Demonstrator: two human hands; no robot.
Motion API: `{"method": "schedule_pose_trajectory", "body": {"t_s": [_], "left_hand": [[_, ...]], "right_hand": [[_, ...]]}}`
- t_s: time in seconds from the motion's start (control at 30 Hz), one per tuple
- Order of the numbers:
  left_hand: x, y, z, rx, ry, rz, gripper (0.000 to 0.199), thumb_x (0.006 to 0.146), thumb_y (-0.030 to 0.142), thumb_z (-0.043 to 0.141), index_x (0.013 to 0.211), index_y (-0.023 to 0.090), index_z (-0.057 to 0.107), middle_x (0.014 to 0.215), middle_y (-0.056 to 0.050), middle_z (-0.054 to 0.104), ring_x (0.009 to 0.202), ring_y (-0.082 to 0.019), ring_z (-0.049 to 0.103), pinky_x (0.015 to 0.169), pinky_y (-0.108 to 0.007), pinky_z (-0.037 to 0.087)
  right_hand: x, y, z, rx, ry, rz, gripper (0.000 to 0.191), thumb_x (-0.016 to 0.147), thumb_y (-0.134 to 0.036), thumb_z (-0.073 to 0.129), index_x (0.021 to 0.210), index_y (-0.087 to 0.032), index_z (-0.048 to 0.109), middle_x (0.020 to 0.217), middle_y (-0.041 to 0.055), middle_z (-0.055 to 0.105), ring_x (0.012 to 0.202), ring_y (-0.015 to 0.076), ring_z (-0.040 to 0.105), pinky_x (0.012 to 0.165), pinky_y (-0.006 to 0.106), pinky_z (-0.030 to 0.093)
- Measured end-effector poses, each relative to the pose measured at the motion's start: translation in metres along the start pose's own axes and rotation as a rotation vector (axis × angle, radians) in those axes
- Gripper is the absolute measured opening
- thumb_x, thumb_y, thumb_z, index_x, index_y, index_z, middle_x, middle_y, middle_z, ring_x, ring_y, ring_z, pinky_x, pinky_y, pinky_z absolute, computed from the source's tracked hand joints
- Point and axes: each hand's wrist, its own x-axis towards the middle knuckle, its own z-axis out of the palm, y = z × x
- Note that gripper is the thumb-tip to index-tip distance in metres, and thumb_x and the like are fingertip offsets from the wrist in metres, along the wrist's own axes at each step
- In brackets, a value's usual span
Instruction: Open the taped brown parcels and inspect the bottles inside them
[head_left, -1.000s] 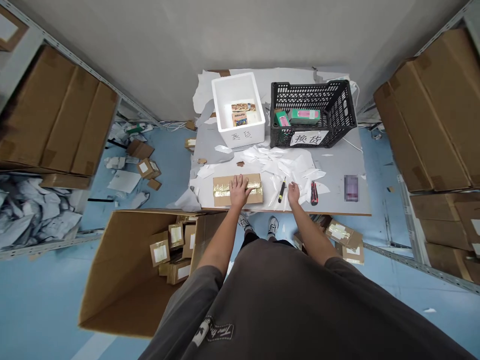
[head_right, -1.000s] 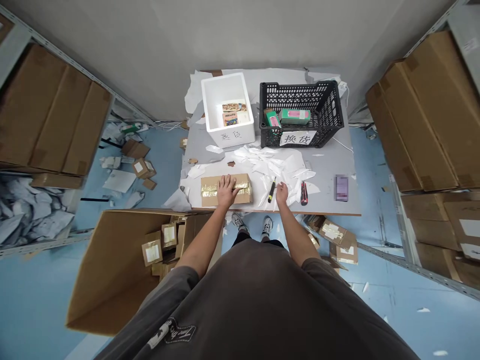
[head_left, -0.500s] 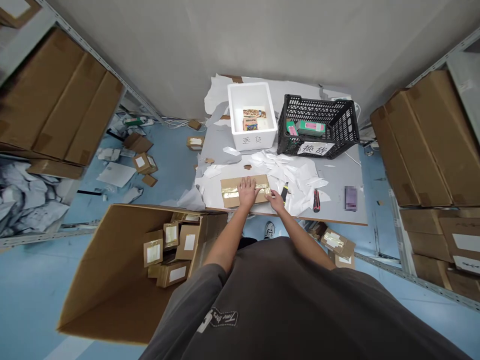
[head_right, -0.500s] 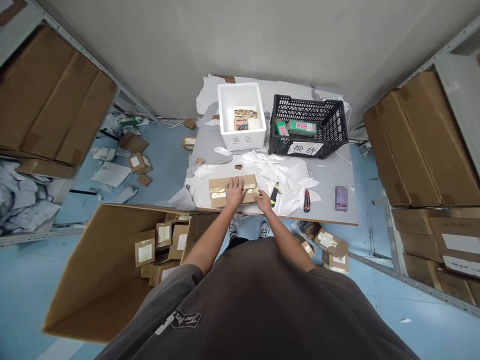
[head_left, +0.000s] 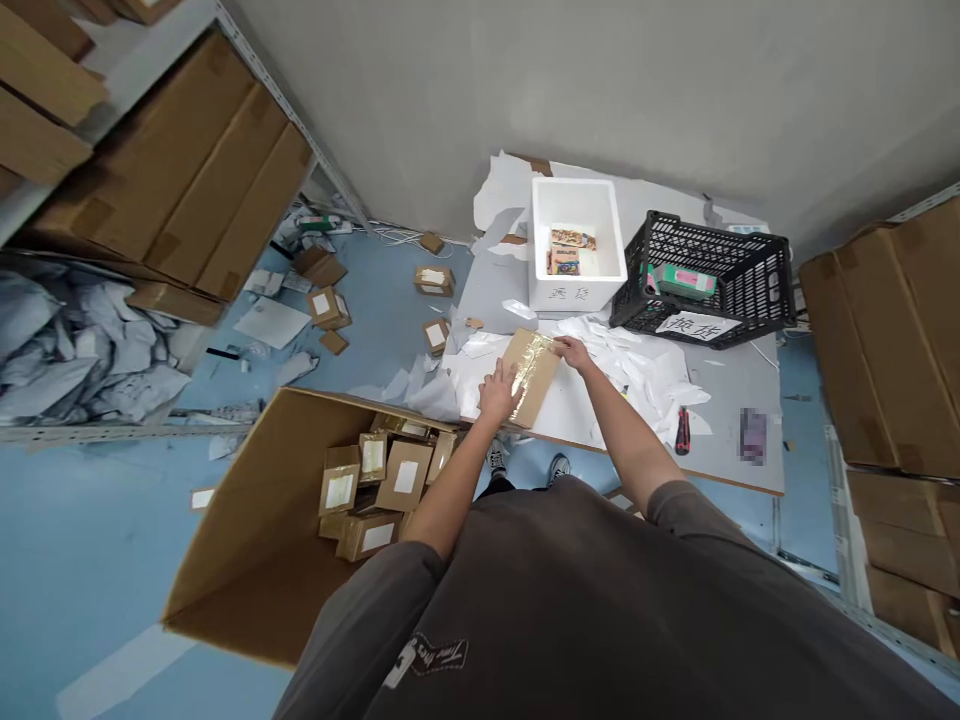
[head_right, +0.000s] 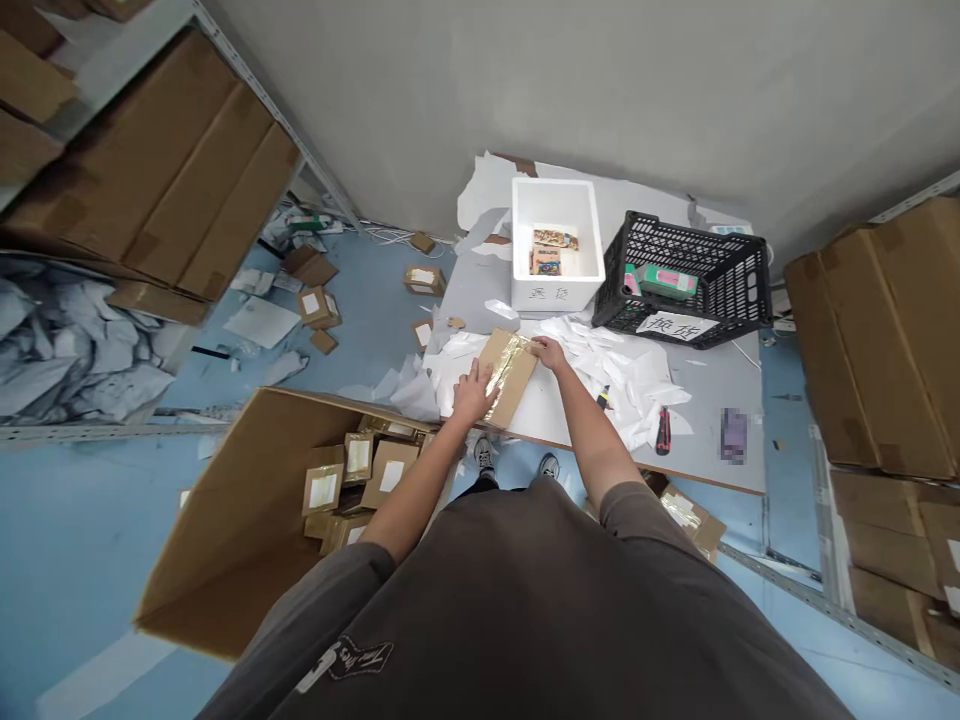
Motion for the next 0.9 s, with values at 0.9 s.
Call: {"method": "schedule_pose_trajectory", "body": {"t_s": [0.9], "left_hand": [[0.001,-0.050,-0.016,-0.038,-0.144,0.353,0.060,0.104,0.042,0.056,0.162,0.026,0.060,0.179,-0.009,0.040,0.172,-0.044,0.015,0.136,-0.070,0.022]], "right_hand": [[-0.141,0.015,0.107,-0.322,0.249,0.056,0.098,0.081,-0.051,0.078,0.166,-0.022,0.040,0.163,0.0205,0.049,0.145,0.0406,0.056,0.119,0.054,0.049]]}}
